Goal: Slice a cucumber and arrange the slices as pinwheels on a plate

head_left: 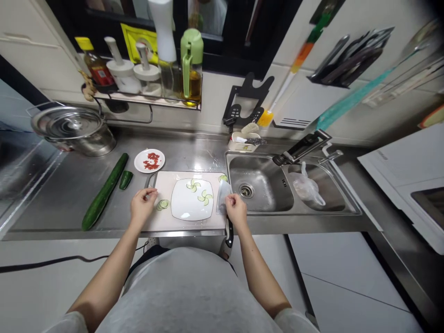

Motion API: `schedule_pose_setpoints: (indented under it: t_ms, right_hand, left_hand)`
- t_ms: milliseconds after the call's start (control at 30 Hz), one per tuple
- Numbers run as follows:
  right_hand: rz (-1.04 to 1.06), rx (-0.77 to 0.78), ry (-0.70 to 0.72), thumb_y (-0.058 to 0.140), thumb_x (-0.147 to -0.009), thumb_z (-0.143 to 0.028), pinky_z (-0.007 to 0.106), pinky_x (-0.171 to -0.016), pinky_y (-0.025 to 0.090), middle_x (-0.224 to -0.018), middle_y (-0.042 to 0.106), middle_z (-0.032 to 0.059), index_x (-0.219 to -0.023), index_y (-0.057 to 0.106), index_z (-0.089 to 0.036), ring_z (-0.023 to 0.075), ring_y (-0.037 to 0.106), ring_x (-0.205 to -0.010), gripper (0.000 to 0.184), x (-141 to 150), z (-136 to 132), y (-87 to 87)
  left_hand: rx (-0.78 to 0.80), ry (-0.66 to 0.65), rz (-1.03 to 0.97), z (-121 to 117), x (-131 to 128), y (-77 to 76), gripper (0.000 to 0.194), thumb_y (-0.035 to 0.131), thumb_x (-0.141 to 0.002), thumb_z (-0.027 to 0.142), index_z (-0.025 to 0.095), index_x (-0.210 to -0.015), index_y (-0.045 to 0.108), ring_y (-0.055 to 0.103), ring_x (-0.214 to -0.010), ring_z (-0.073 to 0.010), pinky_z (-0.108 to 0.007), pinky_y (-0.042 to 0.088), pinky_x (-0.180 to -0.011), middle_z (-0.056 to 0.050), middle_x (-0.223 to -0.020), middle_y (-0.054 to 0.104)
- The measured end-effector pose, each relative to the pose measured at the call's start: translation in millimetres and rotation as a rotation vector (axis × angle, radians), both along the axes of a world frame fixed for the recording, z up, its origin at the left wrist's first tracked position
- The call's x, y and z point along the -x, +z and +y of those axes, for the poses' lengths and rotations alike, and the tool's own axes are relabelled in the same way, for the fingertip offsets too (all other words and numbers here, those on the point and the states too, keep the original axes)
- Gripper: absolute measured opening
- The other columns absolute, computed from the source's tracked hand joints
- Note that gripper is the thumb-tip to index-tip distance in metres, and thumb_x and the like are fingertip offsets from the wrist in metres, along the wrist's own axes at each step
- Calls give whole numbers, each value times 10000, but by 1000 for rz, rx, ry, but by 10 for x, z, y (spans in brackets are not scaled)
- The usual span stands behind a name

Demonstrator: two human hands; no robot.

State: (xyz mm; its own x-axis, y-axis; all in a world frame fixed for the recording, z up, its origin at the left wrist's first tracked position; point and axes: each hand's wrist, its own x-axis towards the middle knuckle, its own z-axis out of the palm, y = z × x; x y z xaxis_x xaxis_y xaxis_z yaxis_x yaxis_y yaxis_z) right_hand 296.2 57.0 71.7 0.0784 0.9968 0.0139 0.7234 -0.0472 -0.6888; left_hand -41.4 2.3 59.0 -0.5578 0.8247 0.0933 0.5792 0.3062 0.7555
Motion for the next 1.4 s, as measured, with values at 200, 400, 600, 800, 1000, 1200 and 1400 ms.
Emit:
schedule_pose_setpoints:
  t_ms: [200, 400, 600, 800, 1000, 1200, 1400]
  right_hand:
    - [-1, -22, 30, 448, -827, -404, 250, -605, 335, -614, 545, -5, -774, 617, -182, 153, 508, -607, 284, 83, -32, -63]
    - [-23, -23, 74, 431, -836, -420, 252, -605, 337, -615, 554, 8, -793, 625, -175, 162, 519, -615, 316, 150, -35, -56]
    - [-40, -6, 99, 432, -836, -439, 257, -603, 334, -617, 565, 13, -805, 628, -174, 167, 524, -615, 331, 170, -53, -52]
    - [-30, 34, 107, 429, -831, -435, 260, -597, 334, -620, 565, 8, -815, 628, -183, 169, 519, -609, 321, 194, -95, -61]
    - [-31, 33, 119, 425, -832, -435, 262, -606, 333, -616, 551, 3, -789, 621, -190, 169, 514, -617, 317, 225, -105, -81]
    - [12, 25, 118, 442, -825, -428, 259, -599, 336, -613, 541, -3, -789, 624, -187, 163, 506, -613, 304, 276, -98, -46]
    - [165, 29, 233, 505, -815, -414, 253, -622, 383, -659, 564, -2, -847, 649, -183, 149, 508, -627, 274, 549, -72, 99]
  left_hand:
    - [73, 12, 0, -187, 89, -91, 299, 564, -776, 404, 186, -899, 728, 503, -616, -139, -259, 417, -627, -23, -791, 640]
    - [252, -69, 131, -224, 32, -160, 296, 549, -801, 407, 228, -969, 715, 583, -750, -186, -287, 419, -689, -46, -906, 667]
    - [414, -112, 261, -217, -86, -169, 302, 583, -784, 475, 260, -962, 699, 595, -924, -256, -318, 407, -723, -62, -983, 666]
    - [464, -85, 257, -191, -135, -140, 354, 569, -772, 563, 233, -835, 679, 596, -881, -255, -314, 394, -697, -73, -912, 659]
    - [428, -41, 171, -140, -161, -161, 275, 559, -780, 477, 235, -785, 691, 596, -857, -241, -304, 376, -654, -65, -919, 669]
    - [153, -98, -390, -118, -101, -97, 255, 654, -686, 442, 189, -694, 625, 552, -629, -143, -249, 388, -602, -10, -658, 630]
    - [43, -223, -864, -107, -111, 239, 273, 719, -642, 409, 177, -686, 582, 486, -534, -91, -210, 344, -517, 9, -612, 614]
